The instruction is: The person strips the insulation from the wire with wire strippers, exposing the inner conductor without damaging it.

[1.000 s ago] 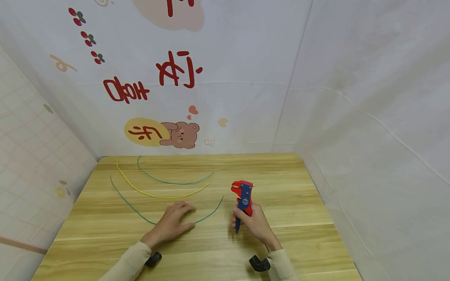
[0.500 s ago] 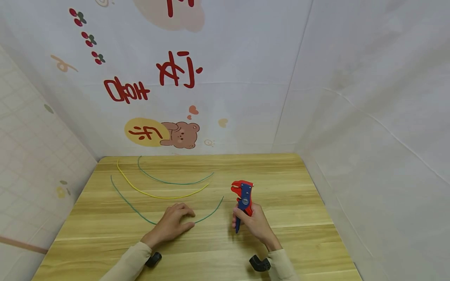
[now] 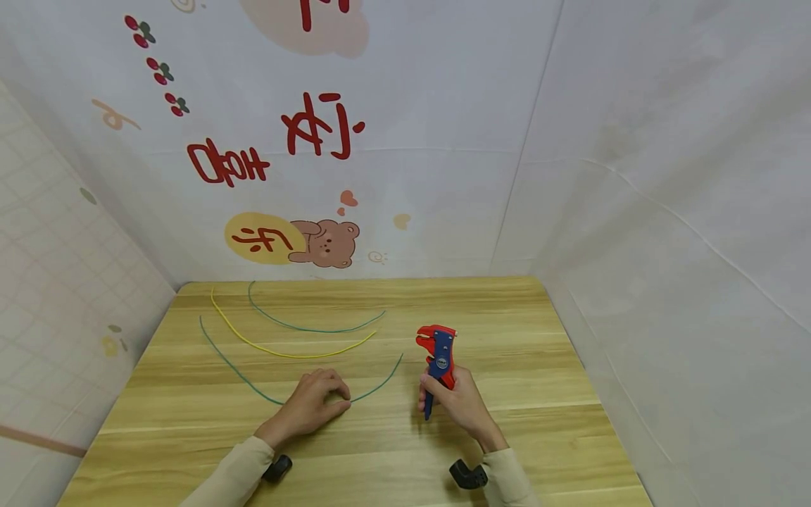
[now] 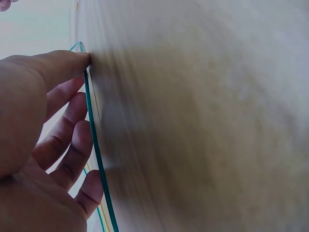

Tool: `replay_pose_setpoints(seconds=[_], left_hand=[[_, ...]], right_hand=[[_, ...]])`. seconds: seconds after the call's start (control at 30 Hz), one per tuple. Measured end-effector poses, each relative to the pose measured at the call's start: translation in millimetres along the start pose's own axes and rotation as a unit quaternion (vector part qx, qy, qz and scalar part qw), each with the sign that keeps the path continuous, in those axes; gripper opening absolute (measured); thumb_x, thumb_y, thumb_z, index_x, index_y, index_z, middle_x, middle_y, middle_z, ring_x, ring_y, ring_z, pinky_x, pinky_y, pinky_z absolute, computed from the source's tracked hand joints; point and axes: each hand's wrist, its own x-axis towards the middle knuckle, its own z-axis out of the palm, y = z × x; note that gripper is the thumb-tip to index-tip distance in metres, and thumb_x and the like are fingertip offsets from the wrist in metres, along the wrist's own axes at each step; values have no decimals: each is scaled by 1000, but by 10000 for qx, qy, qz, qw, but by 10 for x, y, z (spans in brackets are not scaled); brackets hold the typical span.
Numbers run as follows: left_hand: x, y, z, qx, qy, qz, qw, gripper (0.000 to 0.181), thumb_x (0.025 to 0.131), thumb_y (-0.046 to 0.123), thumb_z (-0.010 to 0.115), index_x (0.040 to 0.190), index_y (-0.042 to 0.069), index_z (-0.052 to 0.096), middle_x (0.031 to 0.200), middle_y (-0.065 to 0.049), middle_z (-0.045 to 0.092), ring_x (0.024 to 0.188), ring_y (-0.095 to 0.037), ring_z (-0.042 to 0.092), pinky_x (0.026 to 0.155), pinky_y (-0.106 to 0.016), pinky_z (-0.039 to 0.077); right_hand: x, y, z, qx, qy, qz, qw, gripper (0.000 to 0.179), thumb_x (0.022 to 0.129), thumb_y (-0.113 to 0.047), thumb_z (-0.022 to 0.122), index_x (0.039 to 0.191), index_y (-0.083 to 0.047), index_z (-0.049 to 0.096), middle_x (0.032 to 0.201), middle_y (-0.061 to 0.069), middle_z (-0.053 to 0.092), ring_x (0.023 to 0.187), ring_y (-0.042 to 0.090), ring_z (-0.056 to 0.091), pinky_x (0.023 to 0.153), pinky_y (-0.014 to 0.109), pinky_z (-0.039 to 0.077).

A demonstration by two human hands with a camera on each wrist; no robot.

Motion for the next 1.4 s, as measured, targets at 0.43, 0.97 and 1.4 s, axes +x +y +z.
replay_pose_setpoints(seconds=[0.43, 0.97, 1.4], left_hand=[[1, 3, 29, 43, 21, 90, 9999, 11, 99, 18, 89, 92, 25, 83, 95, 11, 74, 95, -10, 65, 87, -34, 38], [-9, 30, 15, -43, 15, 128, 9999, 13, 104, 13, 82, 93, 21, 80, 94, 11, 70, 91, -8, 65, 89, -38, 47], [17, 54, -91, -804, -55, -203, 9965, 13, 109, 11, 74, 99, 18, 75, 88, 9, 66, 78, 3, 52, 71, -19, 47]], right_hand=[[-1, -5, 23, 54, -12, -21, 10000, 27, 118, -16, 61, 122, 10, 60, 94, 30, 71, 80, 18, 82, 78, 47, 72], [-4, -3, 23, 24, -19, -34, 10000, 24, 118, -16, 61, 121, 8, 62, 94, 34, 70, 80, 18, 82, 78, 48, 72], [-3, -21, 12, 78, 8, 55, 10000, 24, 118, -17, 62, 121, 7, 61, 95, 34, 69, 81, 28, 83, 79, 50, 72]])
